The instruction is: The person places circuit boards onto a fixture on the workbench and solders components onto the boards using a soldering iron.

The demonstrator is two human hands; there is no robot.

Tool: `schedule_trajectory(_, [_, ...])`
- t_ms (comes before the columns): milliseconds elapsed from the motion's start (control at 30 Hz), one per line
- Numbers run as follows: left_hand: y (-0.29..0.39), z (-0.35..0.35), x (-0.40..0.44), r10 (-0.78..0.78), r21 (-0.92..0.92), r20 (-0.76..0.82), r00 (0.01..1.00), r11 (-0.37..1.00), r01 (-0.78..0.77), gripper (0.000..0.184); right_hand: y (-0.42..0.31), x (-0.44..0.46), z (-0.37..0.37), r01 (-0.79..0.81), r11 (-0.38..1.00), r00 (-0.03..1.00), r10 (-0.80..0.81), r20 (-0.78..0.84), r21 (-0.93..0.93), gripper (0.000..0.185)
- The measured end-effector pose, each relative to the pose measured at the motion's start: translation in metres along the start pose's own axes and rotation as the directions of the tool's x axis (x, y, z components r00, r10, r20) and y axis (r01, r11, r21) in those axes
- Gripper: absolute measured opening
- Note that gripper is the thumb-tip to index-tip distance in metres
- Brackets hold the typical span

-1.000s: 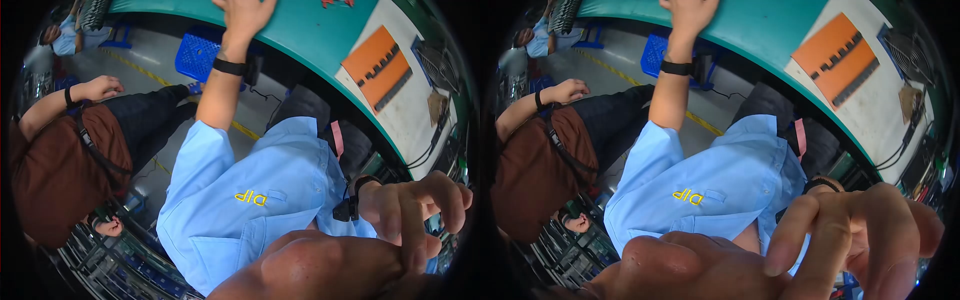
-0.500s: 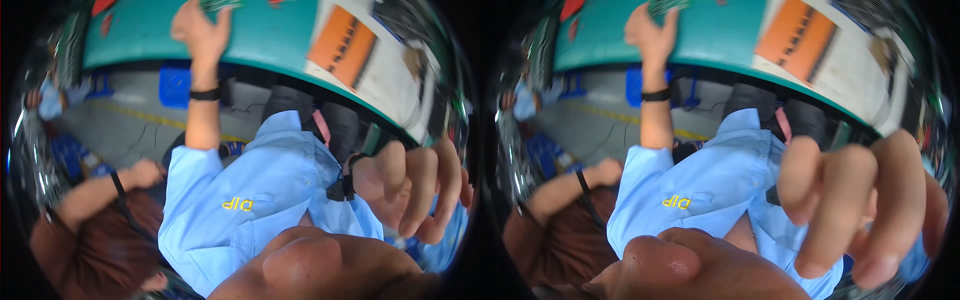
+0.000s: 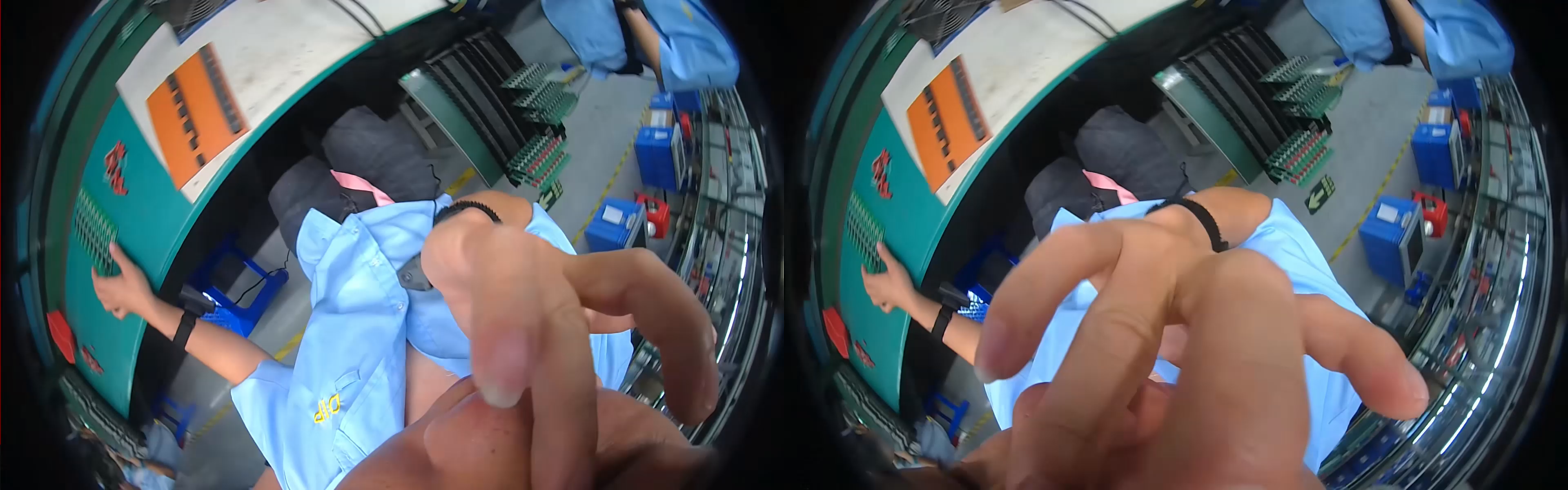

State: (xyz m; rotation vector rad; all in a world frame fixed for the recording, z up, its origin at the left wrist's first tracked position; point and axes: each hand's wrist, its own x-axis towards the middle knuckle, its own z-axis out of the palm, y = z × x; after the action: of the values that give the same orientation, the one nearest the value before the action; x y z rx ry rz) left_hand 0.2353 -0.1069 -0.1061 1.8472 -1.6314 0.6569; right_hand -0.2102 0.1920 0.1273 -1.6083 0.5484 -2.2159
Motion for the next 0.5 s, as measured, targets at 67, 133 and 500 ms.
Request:
schedule_trajectory(67, [0.01, -0.017, 0.01, -0.042, 0.033, 0.083, 0.996, 0.999, 0.039, 0.094, -0.06, -0.019, -0.008, 0.074, 0.996, 0.996, -0.076, -0.038, -0.046, 0.05])
schedule_trajectory(133, [0.025, -0.025, 0.011, -0.093, 0.083, 0.154, 0.984, 0.993, 0.081, 0.095, -0.06, -0.023, -0.03, 0.149, 0.986, 0.986, -0.154, -0.064, -0.079, 0.049])
schedule_trajectory(500, [0.028, -0.043, 0.021, -0.152, 0.071, 0.232, 0.961, 0.988, 0.139, 0.088, 0.065, -0.078, -0.142, -0.171, 0.876, 0.982, 0.114, -0.151, -0.45, 0.04])
